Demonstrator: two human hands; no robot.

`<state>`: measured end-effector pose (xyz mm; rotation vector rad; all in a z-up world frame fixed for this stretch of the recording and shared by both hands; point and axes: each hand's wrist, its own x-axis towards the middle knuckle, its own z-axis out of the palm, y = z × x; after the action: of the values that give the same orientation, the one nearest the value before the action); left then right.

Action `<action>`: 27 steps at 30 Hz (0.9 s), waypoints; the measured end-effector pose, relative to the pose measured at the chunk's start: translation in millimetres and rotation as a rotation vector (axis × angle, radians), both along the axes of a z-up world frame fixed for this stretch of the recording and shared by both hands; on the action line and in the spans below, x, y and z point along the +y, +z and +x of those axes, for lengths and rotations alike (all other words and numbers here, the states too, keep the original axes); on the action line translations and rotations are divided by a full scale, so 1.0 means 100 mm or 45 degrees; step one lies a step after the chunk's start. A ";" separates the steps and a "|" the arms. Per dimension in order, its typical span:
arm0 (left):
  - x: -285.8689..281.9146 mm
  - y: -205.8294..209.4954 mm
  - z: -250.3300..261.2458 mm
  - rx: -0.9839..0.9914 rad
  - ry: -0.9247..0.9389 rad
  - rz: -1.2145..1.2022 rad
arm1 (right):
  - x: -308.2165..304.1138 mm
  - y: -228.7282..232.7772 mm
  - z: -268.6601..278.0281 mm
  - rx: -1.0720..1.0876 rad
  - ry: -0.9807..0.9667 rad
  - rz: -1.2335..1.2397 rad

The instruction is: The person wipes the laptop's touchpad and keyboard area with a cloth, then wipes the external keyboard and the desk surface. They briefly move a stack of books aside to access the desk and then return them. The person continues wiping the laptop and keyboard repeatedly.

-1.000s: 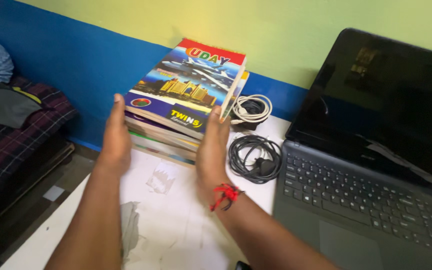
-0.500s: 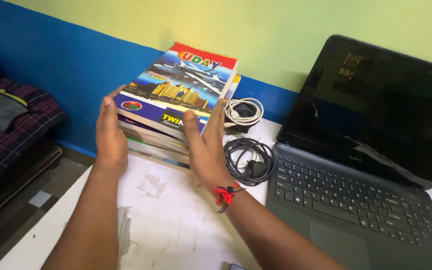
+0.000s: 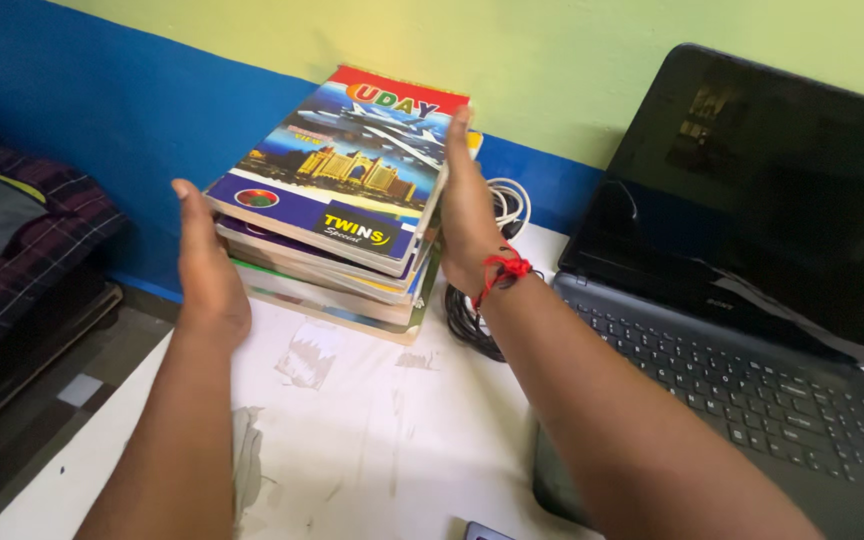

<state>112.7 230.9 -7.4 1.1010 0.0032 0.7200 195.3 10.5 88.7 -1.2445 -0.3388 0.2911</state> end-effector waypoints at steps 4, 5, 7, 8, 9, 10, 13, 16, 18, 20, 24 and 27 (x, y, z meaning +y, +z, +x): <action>-0.03 -0.03 0.00 -0.007 0.028 0.009 | 0.08 0.00 0.03 -0.078 -0.149 -0.398; -0.03 -0.02 0.00 0.014 0.051 0.017 | 0.11 -0.01 0.04 -0.070 -0.224 -0.524; -0.03 0.01 0.00 0.055 0.098 0.033 | 0.17 -0.07 0.01 -0.198 -0.322 -0.648; -0.03 0.03 0.00 0.060 0.095 0.049 | 0.19 -0.10 -0.02 -0.262 -0.372 -0.710; -0.03 0.04 -0.01 0.065 0.088 0.065 | 0.18 -0.13 -0.06 -0.239 -0.341 -0.601; -0.03 0.05 -0.01 0.071 0.082 0.081 | 0.16 -0.15 -0.10 -0.216 -0.310 -0.493; -0.02 0.02 0.01 0.191 0.116 0.080 | 0.13 -0.28 -0.36 -0.416 -0.349 -0.399; 0.00 -0.01 0.04 0.248 0.211 0.277 | 0.05 -0.32 -0.72 -0.779 -0.408 -0.581; 0.05 -0.04 0.07 0.231 0.290 0.326 | -0.04 -0.35 -0.93 -1.120 -0.428 -0.772; 0.02 -0.08 0.07 0.215 0.373 0.335 | -0.18 -0.42 -1.13 -1.556 -0.446 -0.979; -0.12 -0.03 0.06 0.489 0.564 0.226 | -0.30 -0.42 -1.12 -1.967 -0.141 -1.408; -0.17 0.05 -0.04 0.759 0.504 0.169 | -0.31 -0.40 -1.04 -1.843 -0.244 -1.427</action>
<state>108.7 213.7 -2.7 1.4290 0.7056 0.7225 91.1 -20.8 48.5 -2.4384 -1.3978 -0.7898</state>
